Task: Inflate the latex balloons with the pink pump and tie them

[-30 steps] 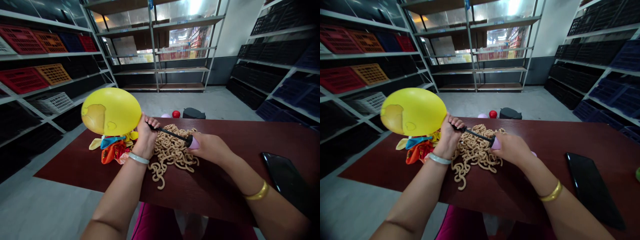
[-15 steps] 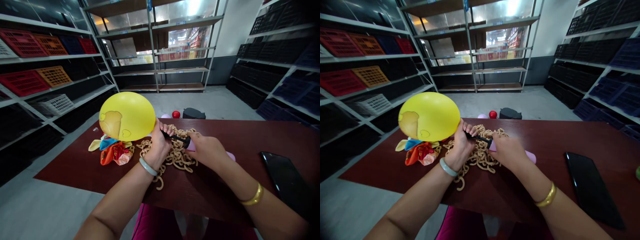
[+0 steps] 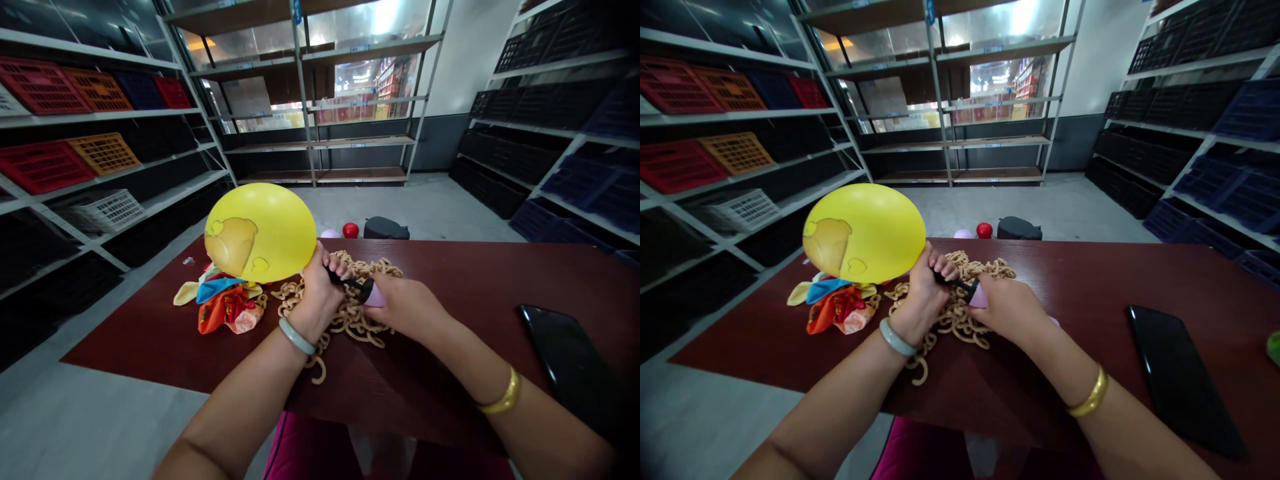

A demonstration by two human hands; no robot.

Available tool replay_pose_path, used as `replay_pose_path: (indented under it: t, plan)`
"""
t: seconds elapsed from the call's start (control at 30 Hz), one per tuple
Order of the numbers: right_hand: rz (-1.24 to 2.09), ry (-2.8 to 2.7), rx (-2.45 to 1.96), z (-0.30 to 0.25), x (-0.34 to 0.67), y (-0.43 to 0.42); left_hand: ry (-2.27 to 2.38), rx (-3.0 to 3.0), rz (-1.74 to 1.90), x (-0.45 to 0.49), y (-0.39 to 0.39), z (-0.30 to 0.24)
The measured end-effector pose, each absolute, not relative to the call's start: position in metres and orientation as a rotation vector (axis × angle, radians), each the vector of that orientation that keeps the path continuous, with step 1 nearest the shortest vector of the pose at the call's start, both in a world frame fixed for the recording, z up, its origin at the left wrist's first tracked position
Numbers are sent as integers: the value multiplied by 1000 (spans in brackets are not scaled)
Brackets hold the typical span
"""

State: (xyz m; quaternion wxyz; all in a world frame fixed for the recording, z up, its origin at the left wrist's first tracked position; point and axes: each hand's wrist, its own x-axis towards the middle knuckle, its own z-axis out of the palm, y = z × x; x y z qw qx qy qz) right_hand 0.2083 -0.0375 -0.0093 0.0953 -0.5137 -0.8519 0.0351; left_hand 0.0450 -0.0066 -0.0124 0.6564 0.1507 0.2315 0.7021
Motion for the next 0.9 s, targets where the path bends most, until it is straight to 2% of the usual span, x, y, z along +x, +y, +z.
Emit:
replay_pose_path:
  t: [0.3, 0.63, 0.9]
  plan:
    - [80, -2570, -1480, 8, 230, -31, 363, 374, 1796, -27, 3, 20]
    - [-202, -2532, -1517, 1, 226, -35, 425, 366, 1728, 38, -7, -6]
    - [-174, -2480, -1510, -8, 209, -42, 433, 462, 1630, 76, -27, -12]
